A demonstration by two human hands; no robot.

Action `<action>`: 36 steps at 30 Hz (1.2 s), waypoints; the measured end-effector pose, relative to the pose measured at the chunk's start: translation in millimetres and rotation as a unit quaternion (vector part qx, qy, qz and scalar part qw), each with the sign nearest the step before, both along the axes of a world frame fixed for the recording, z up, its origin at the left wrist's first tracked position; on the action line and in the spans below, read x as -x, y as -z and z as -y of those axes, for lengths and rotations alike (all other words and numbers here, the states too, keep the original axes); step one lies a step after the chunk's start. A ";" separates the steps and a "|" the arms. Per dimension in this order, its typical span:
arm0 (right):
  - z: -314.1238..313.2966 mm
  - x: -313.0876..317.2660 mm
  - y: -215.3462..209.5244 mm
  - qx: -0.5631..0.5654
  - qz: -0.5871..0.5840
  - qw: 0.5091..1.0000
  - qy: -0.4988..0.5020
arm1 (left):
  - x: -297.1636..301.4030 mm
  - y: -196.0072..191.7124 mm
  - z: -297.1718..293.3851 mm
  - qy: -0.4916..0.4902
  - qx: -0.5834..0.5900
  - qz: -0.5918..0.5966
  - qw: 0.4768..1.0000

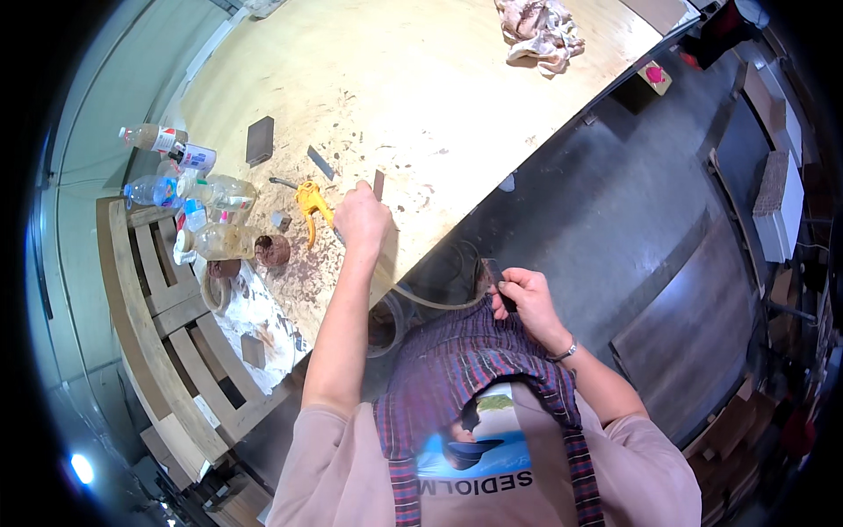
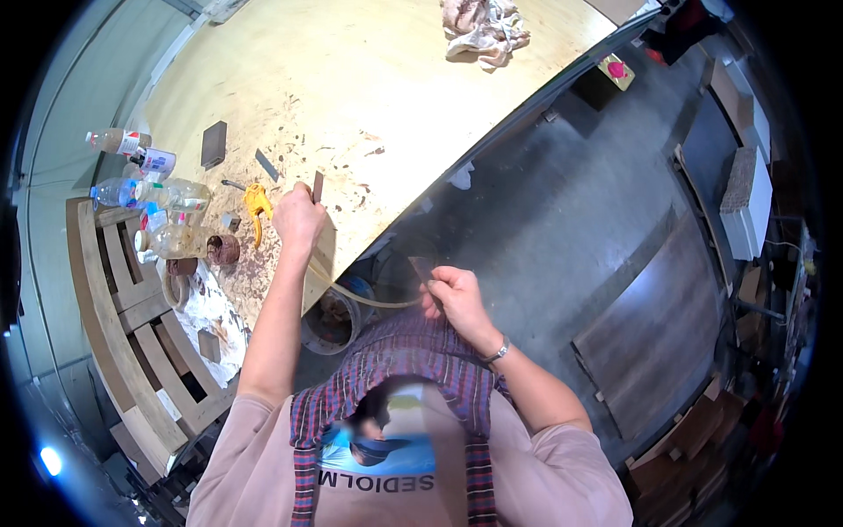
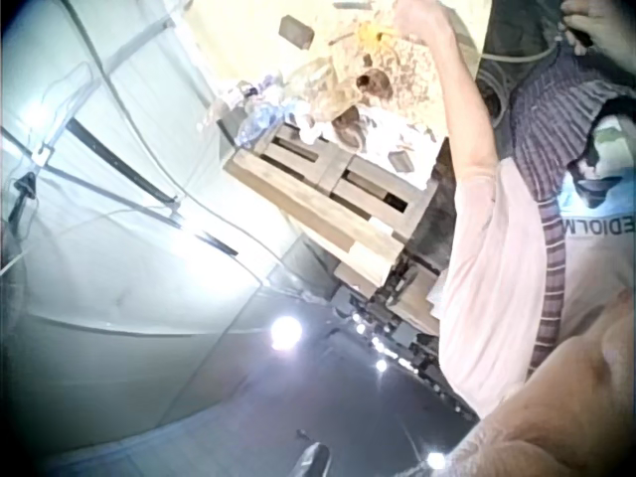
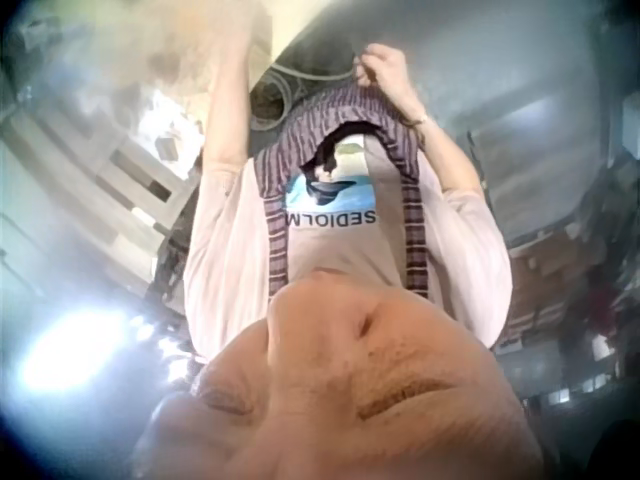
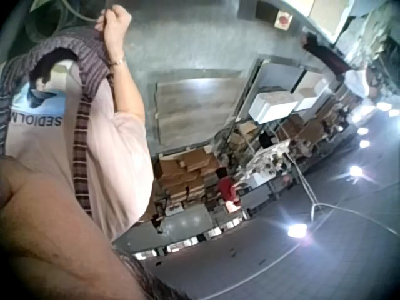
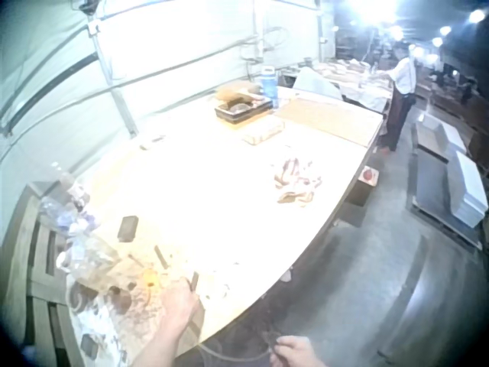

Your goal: The person wipes small bamboo strips with a cloth soaked in liquid from a bottle. They then sand the edges of the strips using a piece of sandpaper over a container, handling each strip individually.

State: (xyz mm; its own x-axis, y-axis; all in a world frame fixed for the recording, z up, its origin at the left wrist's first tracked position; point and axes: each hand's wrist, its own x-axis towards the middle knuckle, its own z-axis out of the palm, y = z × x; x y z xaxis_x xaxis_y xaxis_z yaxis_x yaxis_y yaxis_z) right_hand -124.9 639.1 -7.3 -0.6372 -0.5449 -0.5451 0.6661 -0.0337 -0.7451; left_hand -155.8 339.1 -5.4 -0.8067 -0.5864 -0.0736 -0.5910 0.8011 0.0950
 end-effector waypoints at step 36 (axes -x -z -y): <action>124.4 -82.1 -22.1 0.070 0.053 0.993 -0.080 | -206.7 -49.9 -41.5 -0.260 -0.699 -0.339 0.573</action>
